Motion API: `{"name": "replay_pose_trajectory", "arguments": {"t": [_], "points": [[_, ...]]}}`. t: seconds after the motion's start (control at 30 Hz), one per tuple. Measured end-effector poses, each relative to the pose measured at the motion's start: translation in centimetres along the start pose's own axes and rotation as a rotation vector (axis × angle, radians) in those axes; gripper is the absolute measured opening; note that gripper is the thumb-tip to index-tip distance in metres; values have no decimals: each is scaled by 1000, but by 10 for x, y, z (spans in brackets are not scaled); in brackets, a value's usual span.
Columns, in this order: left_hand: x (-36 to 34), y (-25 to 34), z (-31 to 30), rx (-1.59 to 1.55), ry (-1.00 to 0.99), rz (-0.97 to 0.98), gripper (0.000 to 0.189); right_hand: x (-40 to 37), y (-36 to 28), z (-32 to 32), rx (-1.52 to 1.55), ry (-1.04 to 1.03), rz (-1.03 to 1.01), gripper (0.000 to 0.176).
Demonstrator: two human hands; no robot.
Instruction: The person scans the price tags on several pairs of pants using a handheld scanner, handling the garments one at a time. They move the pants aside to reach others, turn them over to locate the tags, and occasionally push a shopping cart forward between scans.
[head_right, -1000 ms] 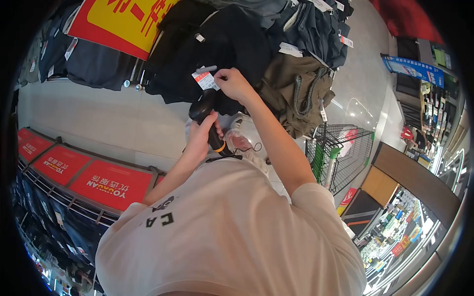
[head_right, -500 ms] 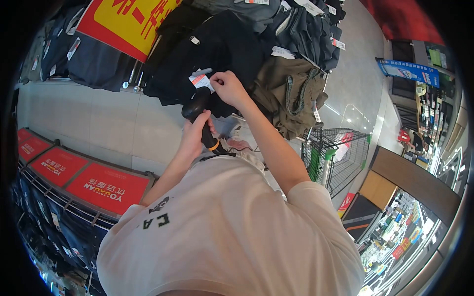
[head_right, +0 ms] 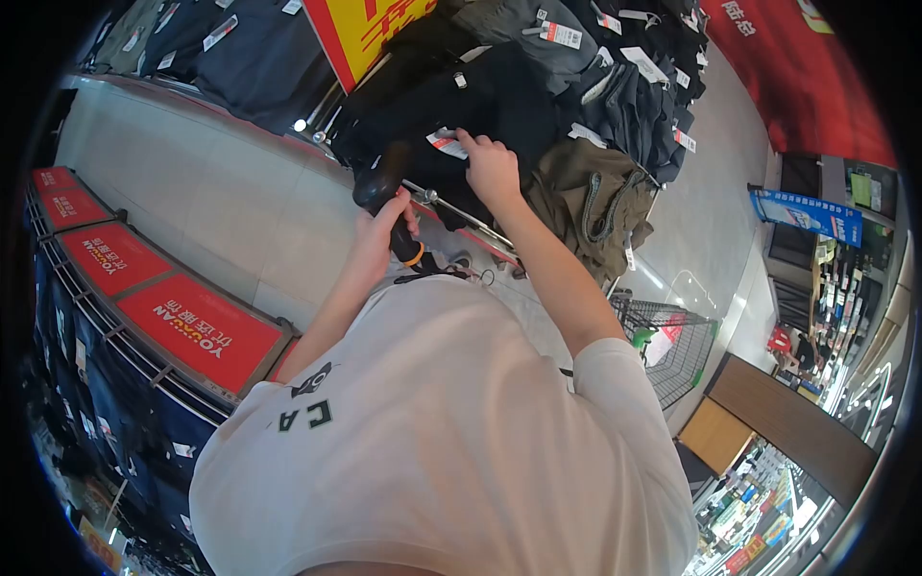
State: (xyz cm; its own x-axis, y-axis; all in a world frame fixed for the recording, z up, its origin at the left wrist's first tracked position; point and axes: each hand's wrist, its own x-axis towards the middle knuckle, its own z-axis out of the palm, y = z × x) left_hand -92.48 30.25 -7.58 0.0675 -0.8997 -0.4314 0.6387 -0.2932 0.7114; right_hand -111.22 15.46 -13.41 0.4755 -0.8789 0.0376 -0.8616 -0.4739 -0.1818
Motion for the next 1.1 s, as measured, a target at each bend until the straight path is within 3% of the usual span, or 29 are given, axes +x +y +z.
{"name": "replay_pose_trajectory", "arguments": {"t": [0.13, 0.23, 0.3, 0.37, 0.5, 0.63, 0.93, 1.1], "points": [[-1, 7, -13, 41, 21, 76, 20, 24, 13, -45, 433, 108, 267, 47], [-1, 10, -18, 61, 17, 96, 20, 52, 60, -65, 561, 404, 330, 40], [3, 6, -22, 84, -3, 91, 19, 62, 63, -105, 940, 400, 613, 34], [8, 6, -21, 106, -27, 87, 19, 67, 77, -126, 1016, 493, 499, 34], [20, 4, -11, 128, -69, 5, 21, 65, 81, -152, 1021, 546, 507, 33], [46, -11, -1, 142, -109, -82, 22, 61, 91, -137, 839, 582, 410, 33], [97, -49, 51, 156, 42, -267, 23, 52, 79, -103, 804, 497, 459, 34], [101, -54, 49, 157, 93, -290, 23, 50, 74, -107, 810, 508, 474, 35]]}}
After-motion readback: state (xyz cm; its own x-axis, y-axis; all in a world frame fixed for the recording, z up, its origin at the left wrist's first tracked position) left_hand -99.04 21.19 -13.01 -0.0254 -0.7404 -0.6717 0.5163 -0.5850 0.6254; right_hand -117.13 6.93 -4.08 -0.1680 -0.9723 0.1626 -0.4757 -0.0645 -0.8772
